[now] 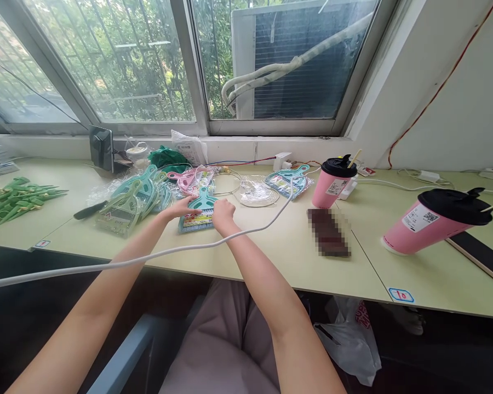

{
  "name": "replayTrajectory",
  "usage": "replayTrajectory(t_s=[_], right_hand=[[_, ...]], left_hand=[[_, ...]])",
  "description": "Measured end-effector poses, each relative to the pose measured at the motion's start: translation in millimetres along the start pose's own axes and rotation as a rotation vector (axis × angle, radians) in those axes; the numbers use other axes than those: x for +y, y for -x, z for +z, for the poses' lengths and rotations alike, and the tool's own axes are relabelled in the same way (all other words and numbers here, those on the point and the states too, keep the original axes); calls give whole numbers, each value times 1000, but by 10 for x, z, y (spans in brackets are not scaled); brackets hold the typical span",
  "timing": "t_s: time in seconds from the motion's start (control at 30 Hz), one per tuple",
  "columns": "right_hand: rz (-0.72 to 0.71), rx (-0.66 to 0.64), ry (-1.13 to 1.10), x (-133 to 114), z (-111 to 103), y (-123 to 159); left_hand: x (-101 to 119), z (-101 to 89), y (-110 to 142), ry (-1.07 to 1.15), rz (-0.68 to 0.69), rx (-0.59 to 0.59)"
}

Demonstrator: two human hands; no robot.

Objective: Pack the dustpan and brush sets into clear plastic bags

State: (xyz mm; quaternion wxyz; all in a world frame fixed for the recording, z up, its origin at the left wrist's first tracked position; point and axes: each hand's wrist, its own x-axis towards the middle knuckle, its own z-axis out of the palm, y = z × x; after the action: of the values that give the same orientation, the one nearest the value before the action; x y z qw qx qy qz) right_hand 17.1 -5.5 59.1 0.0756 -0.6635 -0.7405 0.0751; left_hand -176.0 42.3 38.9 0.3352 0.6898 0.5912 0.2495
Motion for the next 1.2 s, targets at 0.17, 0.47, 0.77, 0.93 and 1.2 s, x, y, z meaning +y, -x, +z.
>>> replayTrajectory(t_s=[0.17, 0.47, 0.77, 0.93, 1.2], right_hand=[[4, 43, 39, 49, 22, -11], [14, 23, -36, 230, -33, -15], [-82, 4, -317, 220, 132, -208], [-118, -95, -470, 291, 234, -358], [-251, -117, -986, 615, 309, -253]], left_hand=[[12, 7, 26, -12, -16, 13], [-6, 47, 56, 60, -25, 53], [-25, 52, 45, 11, 4, 53], [-22, 72, 118, -9, 55, 83], [180, 163, 263, -27, 264, 116]])
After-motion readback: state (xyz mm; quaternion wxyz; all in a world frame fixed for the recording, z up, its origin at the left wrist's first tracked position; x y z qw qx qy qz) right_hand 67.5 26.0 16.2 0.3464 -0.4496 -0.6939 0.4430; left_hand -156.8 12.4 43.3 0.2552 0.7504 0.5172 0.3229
